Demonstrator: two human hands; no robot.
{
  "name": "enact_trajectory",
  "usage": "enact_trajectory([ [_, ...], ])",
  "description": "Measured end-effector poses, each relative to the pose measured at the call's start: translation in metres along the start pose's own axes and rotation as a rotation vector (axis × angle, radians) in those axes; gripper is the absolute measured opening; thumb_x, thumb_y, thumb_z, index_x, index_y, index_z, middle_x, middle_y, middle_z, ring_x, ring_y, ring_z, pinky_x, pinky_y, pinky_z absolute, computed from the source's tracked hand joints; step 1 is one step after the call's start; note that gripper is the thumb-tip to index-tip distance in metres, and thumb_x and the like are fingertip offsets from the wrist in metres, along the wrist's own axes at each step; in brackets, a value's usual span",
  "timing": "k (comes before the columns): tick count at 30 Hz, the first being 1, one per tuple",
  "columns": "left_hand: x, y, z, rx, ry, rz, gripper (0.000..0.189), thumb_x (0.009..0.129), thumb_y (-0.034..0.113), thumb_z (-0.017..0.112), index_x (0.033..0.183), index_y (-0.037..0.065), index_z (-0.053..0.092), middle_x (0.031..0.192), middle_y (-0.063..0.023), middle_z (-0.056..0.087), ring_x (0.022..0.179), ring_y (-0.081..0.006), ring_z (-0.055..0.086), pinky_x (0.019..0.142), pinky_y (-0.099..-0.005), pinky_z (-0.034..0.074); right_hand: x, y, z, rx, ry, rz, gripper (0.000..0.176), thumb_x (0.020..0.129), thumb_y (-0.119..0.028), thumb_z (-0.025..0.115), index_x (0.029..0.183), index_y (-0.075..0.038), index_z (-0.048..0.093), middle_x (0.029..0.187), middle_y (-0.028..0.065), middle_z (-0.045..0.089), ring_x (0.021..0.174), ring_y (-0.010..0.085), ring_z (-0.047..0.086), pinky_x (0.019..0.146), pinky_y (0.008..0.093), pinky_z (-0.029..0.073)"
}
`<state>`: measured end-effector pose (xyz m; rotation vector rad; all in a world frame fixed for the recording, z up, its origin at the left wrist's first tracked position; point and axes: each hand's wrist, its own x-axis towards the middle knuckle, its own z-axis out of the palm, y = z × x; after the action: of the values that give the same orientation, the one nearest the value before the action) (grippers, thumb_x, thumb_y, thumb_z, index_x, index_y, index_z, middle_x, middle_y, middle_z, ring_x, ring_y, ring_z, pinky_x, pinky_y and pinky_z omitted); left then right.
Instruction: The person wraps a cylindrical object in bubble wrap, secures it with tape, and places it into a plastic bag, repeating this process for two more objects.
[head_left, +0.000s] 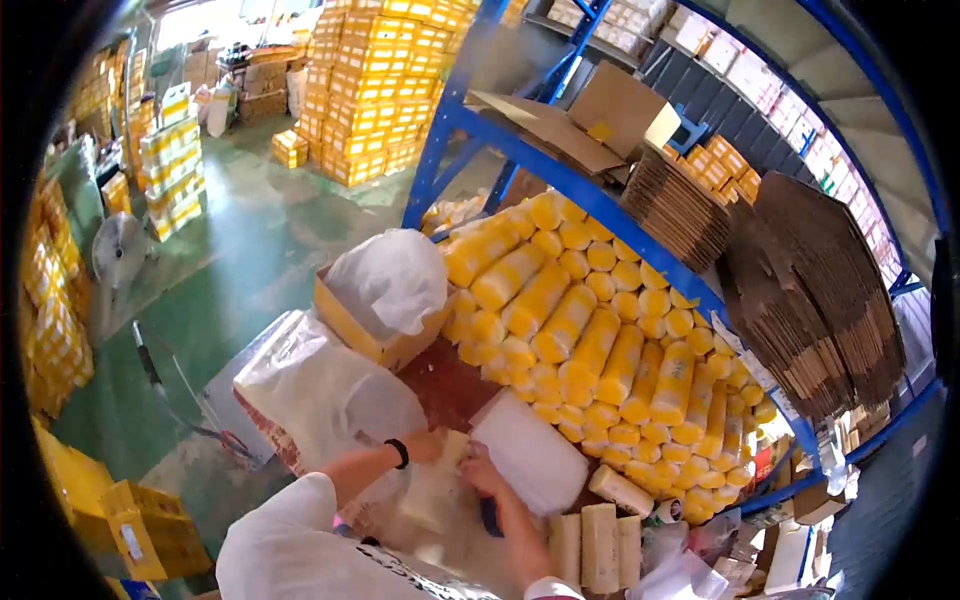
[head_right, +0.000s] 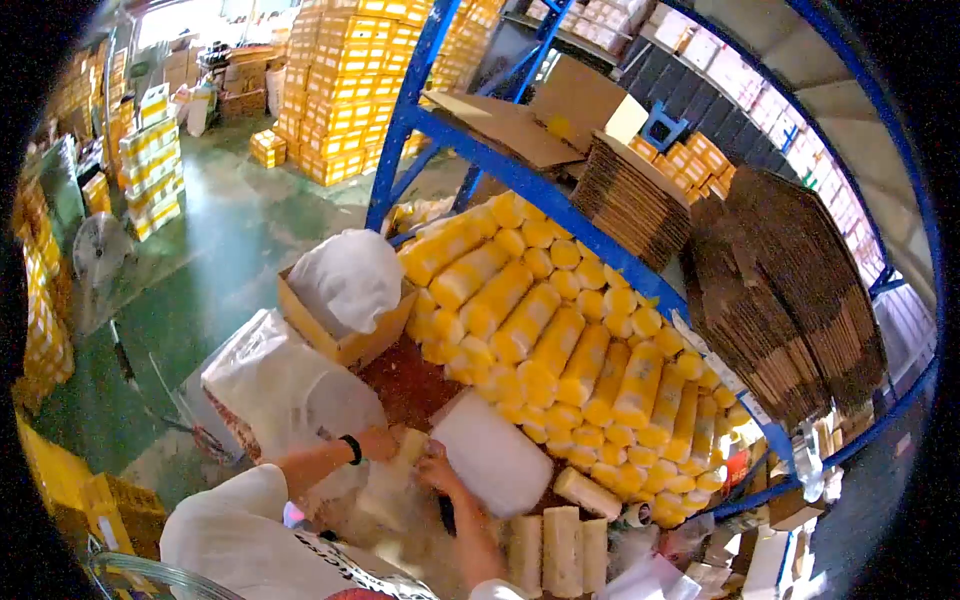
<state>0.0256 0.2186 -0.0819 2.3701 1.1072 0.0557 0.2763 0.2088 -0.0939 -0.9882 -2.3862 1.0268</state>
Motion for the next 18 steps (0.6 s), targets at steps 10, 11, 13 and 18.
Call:
enact_trajectory([
  [10,0.045,-0.043,-0.027,-0.923,-0.243,0.135,0.014,0.07,0.007,0.066,0.083,0.008,0.071,0.11,-0.0088,0.049,0.087,-0.0222,0.057,0.07,-0.0374,0.05,0.002,0.036,-0.02,0.15,-0.098,0.178,0.018,0.072,-0.012,0.071,0.089,-0.01,0.066,0.136,0.0111,0.036,0.121,0.0305,0.039,0.102,0.0374,0.037],
  [11,0.05,-0.047,-0.027,-0.888,-0.184,0.214,0.012,0.071,0.006,0.065,0.081,0.008,0.071,0.112,-0.0086,0.048,0.087,-0.0209,0.057,0.067,-0.0358,0.051,0.002,0.039,-0.021,0.163,-0.099,0.176,0.018,0.072,-0.011,0.071,0.089,-0.01,0.066,0.136,0.0113,0.036,0.121,0.0307,0.038,0.102,0.0377,0.037],
  [13,0.04,-0.029,-0.058,-0.588,-0.15,0.208,0.013,0.071,0.006,0.065,0.082,0.006,0.072,0.113,-0.0094,0.047,0.089,-0.0209,0.057,0.067,-0.0342,0.052,0.001,0.039,-0.027,0.183,-0.1,0.18,0.018,0.073,-0.01,0.07,0.09,-0.01,0.066,0.136,0.0116,0.037,0.121,0.0311,0.038,0.102,0.0382,0.037],
  [18,0.045,-0.034,-0.037,-0.685,-0.2,0.299,0.01,0.073,0.005,0.063,0.081,0.003,0.069,0.116,-0.0121,0.05,0.097,-0.025,0.057,0.076,-0.0369,0.051,0.005,0.024,-0.037,0.168,-0.109,0.138,0.018,0.073,-0.008,0.069,0.091,-0.011,0.067,0.135,0.0124,0.037,0.123,0.0321,0.036,0.101,0.0394,0.038],
])
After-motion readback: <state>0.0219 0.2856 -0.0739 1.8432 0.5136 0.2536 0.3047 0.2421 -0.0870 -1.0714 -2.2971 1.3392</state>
